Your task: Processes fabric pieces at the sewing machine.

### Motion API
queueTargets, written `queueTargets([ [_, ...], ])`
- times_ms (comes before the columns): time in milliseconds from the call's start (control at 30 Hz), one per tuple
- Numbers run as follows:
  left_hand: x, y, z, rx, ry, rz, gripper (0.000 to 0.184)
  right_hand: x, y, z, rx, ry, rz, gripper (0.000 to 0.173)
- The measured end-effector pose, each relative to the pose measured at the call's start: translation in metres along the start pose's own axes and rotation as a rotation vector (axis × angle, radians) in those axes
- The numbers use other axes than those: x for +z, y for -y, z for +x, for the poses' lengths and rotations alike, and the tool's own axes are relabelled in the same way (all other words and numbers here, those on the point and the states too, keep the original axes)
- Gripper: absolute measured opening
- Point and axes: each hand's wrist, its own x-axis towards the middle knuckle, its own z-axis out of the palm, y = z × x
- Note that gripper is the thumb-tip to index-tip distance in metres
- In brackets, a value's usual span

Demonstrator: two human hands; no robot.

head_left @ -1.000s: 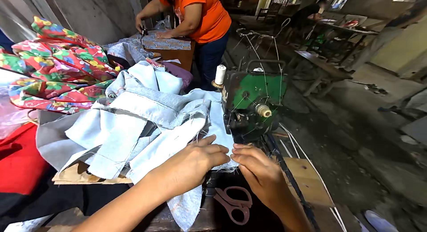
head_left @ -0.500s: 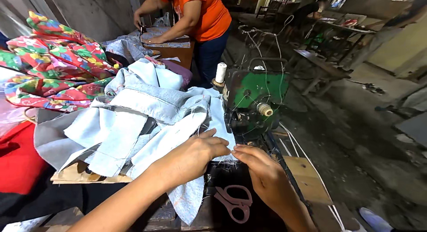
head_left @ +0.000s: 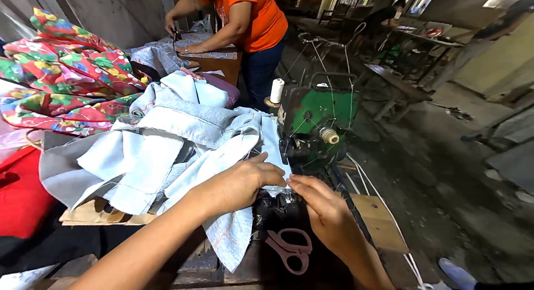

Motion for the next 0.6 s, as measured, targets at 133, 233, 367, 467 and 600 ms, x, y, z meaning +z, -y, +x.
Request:
queueTargets([
  [133,-0.001,0.003,0.002,-0.003,-0.006,-0.006,0.043,-0.003,0.004,-0.004,0.007,0.014,-0.016,0.036],
  [233,-0.009,0.003,0.004,-0.082,0.074,-0.043,0.043,0.001,0.005,-0.002,0.023,-0.017,-0.016,0.035],
  [367,-0.013,-0.001,0.004,-0.132,0.112,-0.072,0.038,0.002,0.005,0.000,0.050,-0.003,0.001,0.038],
  [467,-0.005,-0.008,0.008,-0.231,0.018,-0.105,0.055,0.001,0.003,0.000,0.053,0.017,0.015,0.038],
  [600,0.023,-0.017,0.019,-0.355,-0.227,-0.012,0.030,0.003,0.000,0.002,0.067,0.011,0.004,0.039],
])
